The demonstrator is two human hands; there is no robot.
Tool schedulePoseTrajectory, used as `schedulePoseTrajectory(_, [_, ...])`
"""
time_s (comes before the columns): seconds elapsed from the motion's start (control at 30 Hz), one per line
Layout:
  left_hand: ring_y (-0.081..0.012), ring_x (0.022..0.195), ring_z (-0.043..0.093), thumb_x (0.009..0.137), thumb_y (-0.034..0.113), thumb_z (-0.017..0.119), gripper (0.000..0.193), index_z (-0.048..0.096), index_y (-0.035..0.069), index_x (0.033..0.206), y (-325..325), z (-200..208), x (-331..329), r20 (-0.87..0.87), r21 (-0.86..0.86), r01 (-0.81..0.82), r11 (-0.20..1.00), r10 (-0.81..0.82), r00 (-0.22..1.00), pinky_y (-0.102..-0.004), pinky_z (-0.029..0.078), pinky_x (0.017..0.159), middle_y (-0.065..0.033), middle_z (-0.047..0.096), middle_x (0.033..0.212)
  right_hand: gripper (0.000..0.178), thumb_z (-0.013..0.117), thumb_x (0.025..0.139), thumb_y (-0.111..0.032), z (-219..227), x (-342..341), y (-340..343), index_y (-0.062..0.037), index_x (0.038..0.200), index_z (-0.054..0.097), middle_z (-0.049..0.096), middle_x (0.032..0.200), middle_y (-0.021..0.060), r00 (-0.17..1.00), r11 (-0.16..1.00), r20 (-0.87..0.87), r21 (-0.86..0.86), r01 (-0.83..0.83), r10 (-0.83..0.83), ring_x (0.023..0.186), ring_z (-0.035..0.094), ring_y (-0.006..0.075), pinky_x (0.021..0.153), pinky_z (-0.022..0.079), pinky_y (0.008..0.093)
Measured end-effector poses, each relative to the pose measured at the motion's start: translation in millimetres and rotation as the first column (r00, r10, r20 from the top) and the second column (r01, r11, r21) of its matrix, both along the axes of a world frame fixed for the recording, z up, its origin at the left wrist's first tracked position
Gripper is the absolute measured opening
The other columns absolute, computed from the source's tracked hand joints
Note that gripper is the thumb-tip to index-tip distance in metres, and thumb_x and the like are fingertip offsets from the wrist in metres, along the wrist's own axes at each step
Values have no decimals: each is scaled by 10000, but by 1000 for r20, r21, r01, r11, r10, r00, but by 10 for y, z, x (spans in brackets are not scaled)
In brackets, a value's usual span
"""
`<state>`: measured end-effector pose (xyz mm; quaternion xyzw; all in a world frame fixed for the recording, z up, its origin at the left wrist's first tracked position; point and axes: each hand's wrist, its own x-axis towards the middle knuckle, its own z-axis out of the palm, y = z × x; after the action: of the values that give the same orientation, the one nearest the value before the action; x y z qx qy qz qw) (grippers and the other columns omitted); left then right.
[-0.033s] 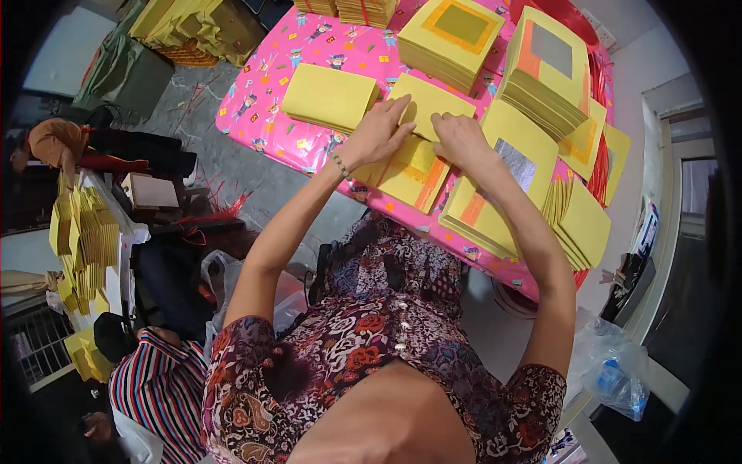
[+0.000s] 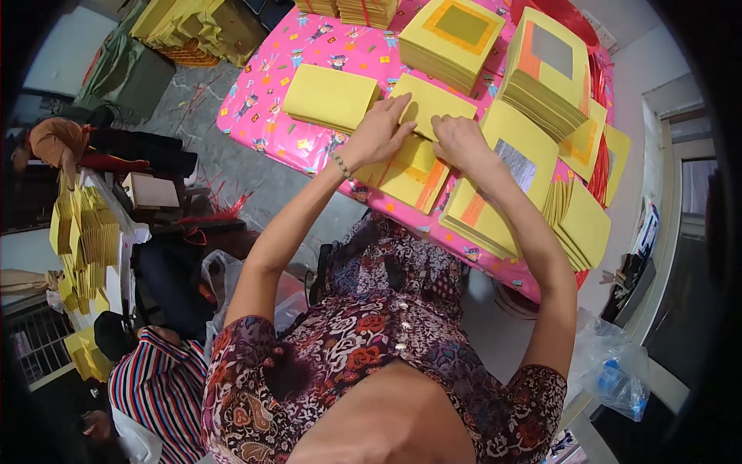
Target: Folding and stacking joss paper on a table.
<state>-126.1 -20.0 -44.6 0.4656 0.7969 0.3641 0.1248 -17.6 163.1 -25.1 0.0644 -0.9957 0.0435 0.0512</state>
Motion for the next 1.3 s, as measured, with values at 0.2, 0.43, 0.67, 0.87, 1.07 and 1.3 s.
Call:
schedulePoseTrajectory(0.2, [-485, 1228, 430, 899, 293, 639, 737, 282, -67, 1435, 164, 47, 124, -99, 200, -305, 931, 329, 939, -472, 396, 1040, -358, 380, 1367, 77, 598, 771, -40, 100, 95, -77, 7, 828, 575, 651, 759, 187, 996, 998, -79, 36, 49, -47, 676, 681, 348, 596, 560, 434])
schedulePoseTrajectory(0.43, [-444, 1221, 432, 852, 227, 671, 777, 256, -53, 1445, 385, -135, -70, 326, 288, -476, 831, 383, 864, -469, 379, 1048, -350, 374, 1344, 161, 650, 792, -119, 231, 102, -159, -5, 859, 558, 638, 782, 150, 988, 992, -94, 32, 123, -120, 682, 677, 331, 596, 556, 433])
schedulePoseTrajectory(0.67, [-141, 798, 666, 841, 26, 663, 559, 443, -42, 1350, 103, 209, -155, 583, 474, -560, 680, 235, 778, -255, 558, 659, -117, 679, 1008, 602, 726, 825, -406, 442, 20, 48, 13, 1201, 515, 572, 1072, 194, 931, 917, -212, -334, 217, -297, 1010, 611, 369, 879, 510, 467])
schedulePoseTrajectory(0.87, [-135, 920, 659, 880, 56, 681, 441, 527, -28, 1284, -563, 404, -390, 731, 449, -572, 686, 86, 677, -278, 546, 797, -84, 670, 1096, 726, 711, 883, -276, 245, -513, -150, 80, 1351, 285, 566, 1215, 250, 956, 359, 140, -905, 229, -256, 1005, 638, 235, 846, 525, 356])
schedulePoseTrajectory(1.07, [-146, 850, 668, 833, 159, 735, 480, 583, -47, 1239, -1032, 128, -782, 578, 279, -573, 770, 342, 741, -274, 537, 737, -89, 694, 976, 707, 716, 853, -159, -112, -917, -588, 88, 1328, 255, 640, 933, 167, 946, 229, 198, -939, 258, -255, 757, 646, 191, 643, 529, 310])
schedulePoseTrajectory(1.3, [-187, 875, 689, 777, 253, 786, 578, 598, -45, 1235, -1242, -338, -1029, 361, 196, -590, 783, 502, 786, -306, 542, 786, -127, 707, 999, 645, 719, 855, -165, -303, -1074, -810, 93, 1252, 280, 581, 886, 131, 927, 408, 266, -840, 357, -264, 715, 647, 179, 585, 552, 277])
